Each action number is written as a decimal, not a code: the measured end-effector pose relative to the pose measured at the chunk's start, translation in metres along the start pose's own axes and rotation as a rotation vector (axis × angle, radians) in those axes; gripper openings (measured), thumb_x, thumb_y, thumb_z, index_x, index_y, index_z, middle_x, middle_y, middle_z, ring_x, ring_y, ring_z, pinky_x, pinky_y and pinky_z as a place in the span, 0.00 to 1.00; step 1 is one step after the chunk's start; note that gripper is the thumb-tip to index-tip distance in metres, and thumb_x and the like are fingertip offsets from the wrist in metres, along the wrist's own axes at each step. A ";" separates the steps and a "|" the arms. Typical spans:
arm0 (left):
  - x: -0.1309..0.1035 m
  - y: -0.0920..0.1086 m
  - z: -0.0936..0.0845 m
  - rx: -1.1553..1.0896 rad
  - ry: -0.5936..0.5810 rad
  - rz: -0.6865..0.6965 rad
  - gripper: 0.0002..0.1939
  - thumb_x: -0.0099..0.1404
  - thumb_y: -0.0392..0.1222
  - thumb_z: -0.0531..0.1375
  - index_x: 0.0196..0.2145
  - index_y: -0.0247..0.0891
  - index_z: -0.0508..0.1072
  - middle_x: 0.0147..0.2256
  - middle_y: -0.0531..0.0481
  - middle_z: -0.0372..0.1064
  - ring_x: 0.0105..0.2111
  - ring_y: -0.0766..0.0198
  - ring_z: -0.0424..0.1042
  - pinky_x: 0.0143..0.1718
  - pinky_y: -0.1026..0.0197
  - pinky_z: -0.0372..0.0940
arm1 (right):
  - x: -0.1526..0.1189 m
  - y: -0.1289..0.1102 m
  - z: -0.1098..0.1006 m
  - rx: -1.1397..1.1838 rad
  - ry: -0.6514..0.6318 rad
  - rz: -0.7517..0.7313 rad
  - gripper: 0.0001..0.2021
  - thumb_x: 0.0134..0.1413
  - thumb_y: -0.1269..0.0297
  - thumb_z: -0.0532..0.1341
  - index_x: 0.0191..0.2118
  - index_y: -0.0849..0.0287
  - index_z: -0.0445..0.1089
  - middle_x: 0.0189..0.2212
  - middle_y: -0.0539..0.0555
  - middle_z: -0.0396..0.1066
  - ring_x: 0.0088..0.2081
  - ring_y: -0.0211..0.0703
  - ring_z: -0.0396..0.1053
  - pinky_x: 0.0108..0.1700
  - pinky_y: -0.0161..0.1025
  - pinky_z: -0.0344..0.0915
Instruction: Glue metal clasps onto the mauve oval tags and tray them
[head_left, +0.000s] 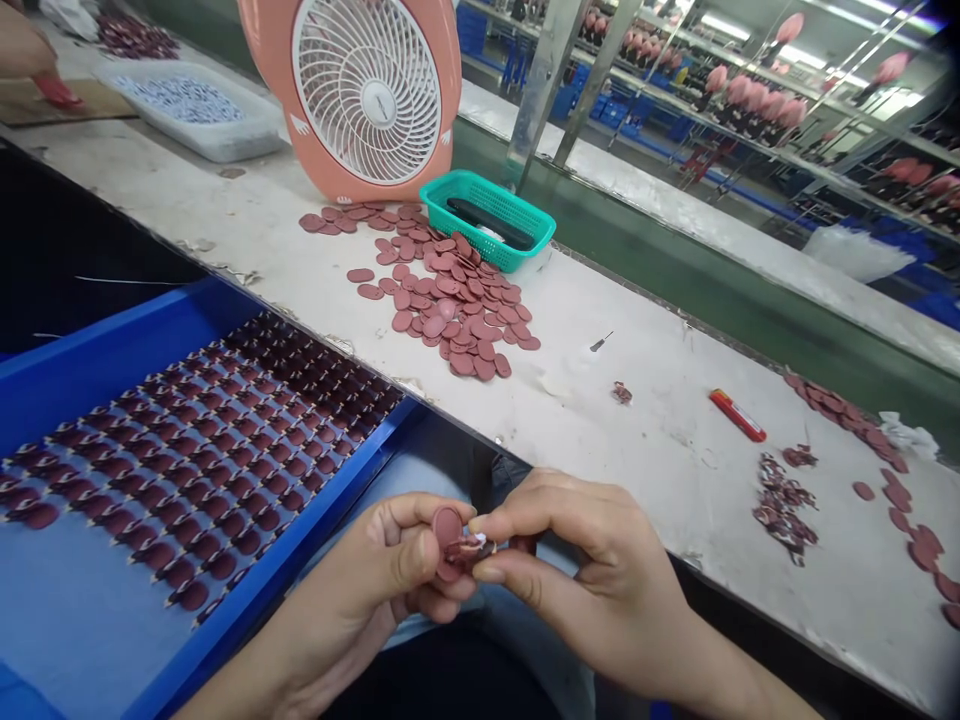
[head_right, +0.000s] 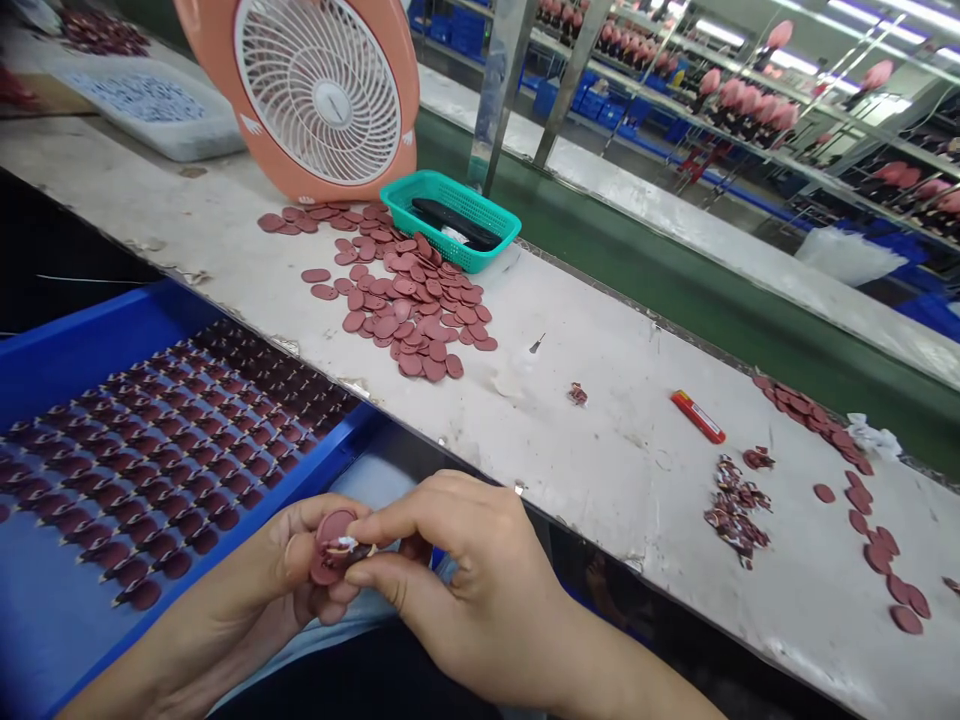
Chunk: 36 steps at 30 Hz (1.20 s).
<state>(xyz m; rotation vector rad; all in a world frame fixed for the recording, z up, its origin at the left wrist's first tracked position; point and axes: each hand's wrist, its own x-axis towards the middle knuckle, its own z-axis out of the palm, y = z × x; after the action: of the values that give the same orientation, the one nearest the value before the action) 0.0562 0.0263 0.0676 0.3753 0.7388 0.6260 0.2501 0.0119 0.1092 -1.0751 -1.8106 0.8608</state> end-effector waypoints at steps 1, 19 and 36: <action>0.000 0.000 0.000 0.002 0.002 -0.005 0.20 0.46 0.52 0.77 0.33 0.38 0.82 0.24 0.53 0.74 0.23 0.71 0.71 0.26 0.71 0.67 | 0.000 0.000 -0.001 -0.004 -0.007 -0.012 0.04 0.58 0.70 0.68 0.40 0.59 0.76 0.29 0.50 0.79 0.30 0.34 0.73 0.35 0.31 0.70; 0.001 -0.007 -0.003 -0.025 0.027 -0.036 0.21 0.43 0.51 0.78 0.31 0.38 0.81 0.22 0.53 0.75 0.21 0.71 0.71 0.25 0.72 0.65 | 0.003 -0.004 0.000 -0.036 -0.077 -0.089 0.08 0.57 0.75 0.67 0.41 0.59 0.73 0.31 0.50 0.79 0.32 0.35 0.75 0.38 0.32 0.72; -0.001 0.007 -0.002 -0.101 -0.057 -0.073 0.19 0.43 0.49 0.78 0.31 0.37 0.82 0.25 0.53 0.77 0.24 0.70 0.74 0.26 0.71 0.71 | 0.002 -0.005 -0.005 -0.052 -0.131 -0.050 0.17 0.58 0.66 0.68 0.53 0.56 0.72 0.38 0.53 0.76 0.36 0.35 0.74 0.40 0.28 0.73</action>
<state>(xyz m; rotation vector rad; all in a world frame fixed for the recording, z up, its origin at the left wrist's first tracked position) 0.0515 0.0308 0.0704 0.2707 0.6604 0.5788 0.2521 0.0120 0.1164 -1.0218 -1.9702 0.8753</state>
